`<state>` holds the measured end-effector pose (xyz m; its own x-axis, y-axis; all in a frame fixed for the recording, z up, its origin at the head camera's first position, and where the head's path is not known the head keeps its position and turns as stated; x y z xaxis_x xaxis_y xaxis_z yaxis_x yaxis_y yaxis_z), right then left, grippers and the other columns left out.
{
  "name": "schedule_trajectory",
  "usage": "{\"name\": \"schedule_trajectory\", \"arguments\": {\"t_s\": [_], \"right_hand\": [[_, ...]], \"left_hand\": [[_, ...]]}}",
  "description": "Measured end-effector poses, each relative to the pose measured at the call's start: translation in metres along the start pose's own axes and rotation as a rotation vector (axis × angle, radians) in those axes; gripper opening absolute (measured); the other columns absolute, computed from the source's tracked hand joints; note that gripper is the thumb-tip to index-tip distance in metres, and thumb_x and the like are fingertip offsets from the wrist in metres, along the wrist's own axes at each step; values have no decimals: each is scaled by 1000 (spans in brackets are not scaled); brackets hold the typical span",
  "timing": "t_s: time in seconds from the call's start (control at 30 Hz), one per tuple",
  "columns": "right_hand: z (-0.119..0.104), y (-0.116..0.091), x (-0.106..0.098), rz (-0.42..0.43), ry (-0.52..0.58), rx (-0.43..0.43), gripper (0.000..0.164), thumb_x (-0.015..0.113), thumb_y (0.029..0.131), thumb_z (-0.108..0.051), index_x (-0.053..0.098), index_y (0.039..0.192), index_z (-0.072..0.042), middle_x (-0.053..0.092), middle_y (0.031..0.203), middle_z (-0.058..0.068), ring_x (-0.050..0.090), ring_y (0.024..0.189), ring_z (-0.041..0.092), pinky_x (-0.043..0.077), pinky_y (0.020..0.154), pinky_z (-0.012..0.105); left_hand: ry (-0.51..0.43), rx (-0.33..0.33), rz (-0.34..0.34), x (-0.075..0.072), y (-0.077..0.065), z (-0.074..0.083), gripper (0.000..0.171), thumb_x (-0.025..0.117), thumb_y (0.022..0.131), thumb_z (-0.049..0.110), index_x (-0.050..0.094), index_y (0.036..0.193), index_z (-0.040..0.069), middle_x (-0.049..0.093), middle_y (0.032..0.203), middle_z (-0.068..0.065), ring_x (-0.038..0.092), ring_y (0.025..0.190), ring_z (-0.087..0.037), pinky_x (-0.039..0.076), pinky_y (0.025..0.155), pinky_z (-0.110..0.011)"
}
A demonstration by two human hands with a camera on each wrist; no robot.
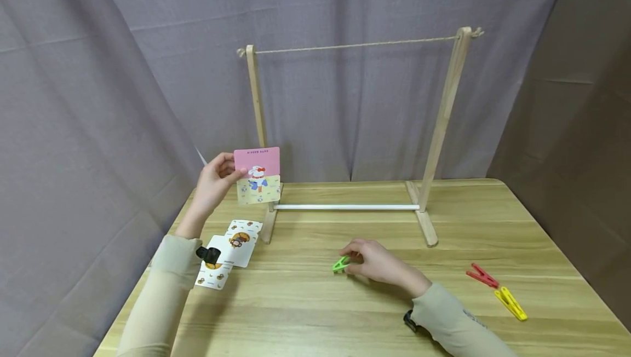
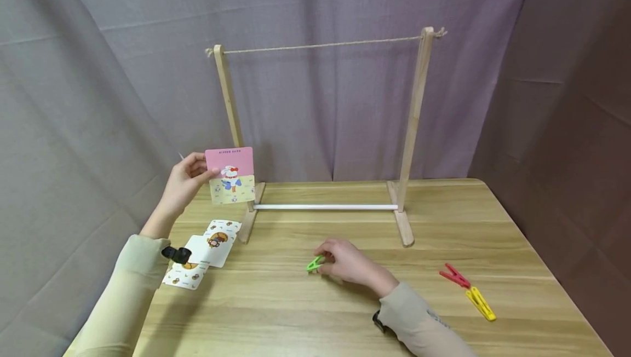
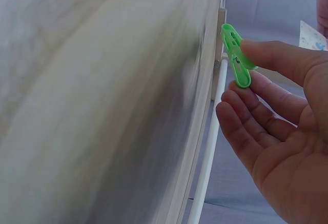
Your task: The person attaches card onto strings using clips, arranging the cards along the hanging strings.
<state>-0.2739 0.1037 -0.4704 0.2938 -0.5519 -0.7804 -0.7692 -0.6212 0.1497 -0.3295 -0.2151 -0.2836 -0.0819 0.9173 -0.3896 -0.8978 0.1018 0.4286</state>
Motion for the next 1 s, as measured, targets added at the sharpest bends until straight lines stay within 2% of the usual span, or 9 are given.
{"name": "schedule_trajectory", "arguments": {"t_s": [0.13, 0.37, 0.43, 0.7, 1.0], "right_hand": [[1, 0, -1, 2, -1, 1, 33, 77, 89, -14, 69, 118, -1, 68, 105, 1, 67, 95, 20, 57, 84, 32], [1, 2, -2, 7, -7, -20, 33, 78, 88, -13, 69, 117, 0, 68, 104, 2, 66, 94, 21, 57, 83, 32], [1, 2, -1, 5, -3, -26, 33, 78, 88, -12, 69, 117, 0, 68, 103, 2, 66, 94, 22, 57, 83, 33], [2, 1, -3, 16, 9, -26, 33, 79, 87, -13, 69, 116, 0, 68, 102, 2, 66, 92, 21, 57, 82, 33], [7, 2, -7, 22, 9, -18, 32, 79, 87, -13, 69, 115, 0, 68, 102, 1, 66, 91, 20, 57, 82, 36]], "left_hand": [[-12, 22, 4, 1, 9, 6, 28, 66, 94, -4, 57, 118, -14, 67, 101, -30, 65, 82, -12, 52, 75, -16], [-34, 35, 18, 0, 31, -11, 31, 69, 95, 3, 58, 122, -9, 67, 104, -28, 65, 83, -11, 53, 78, -17], [-37, 50, 26, 0, 35, -10, 32, 70, 95, 5, 59, 122, -8, 68, 104, -26, 65, 83, -10, 53, 79, -18], [-65, 110, 51, -3, 47, 7, 31, 71, 95, 9, 60, 121, -4, 71, 101, -15, 68, 85, -12, 55, 81, -22], [-76, 141, 53, 1, 63, 28, 32, 72, 95, 10, 60, 121, -3, 71, 102, -16, 68, 86, -13, 55, 81, -22]]}}
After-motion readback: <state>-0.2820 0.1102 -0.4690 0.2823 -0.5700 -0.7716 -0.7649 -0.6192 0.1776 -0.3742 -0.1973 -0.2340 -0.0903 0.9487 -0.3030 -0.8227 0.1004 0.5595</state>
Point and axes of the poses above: each hand's wrist, its own y-axis towards the middle knuckle, its own x-axis out of the palm, z = x × y, the point moved 7 cm from there along y, towards the middle knuckle
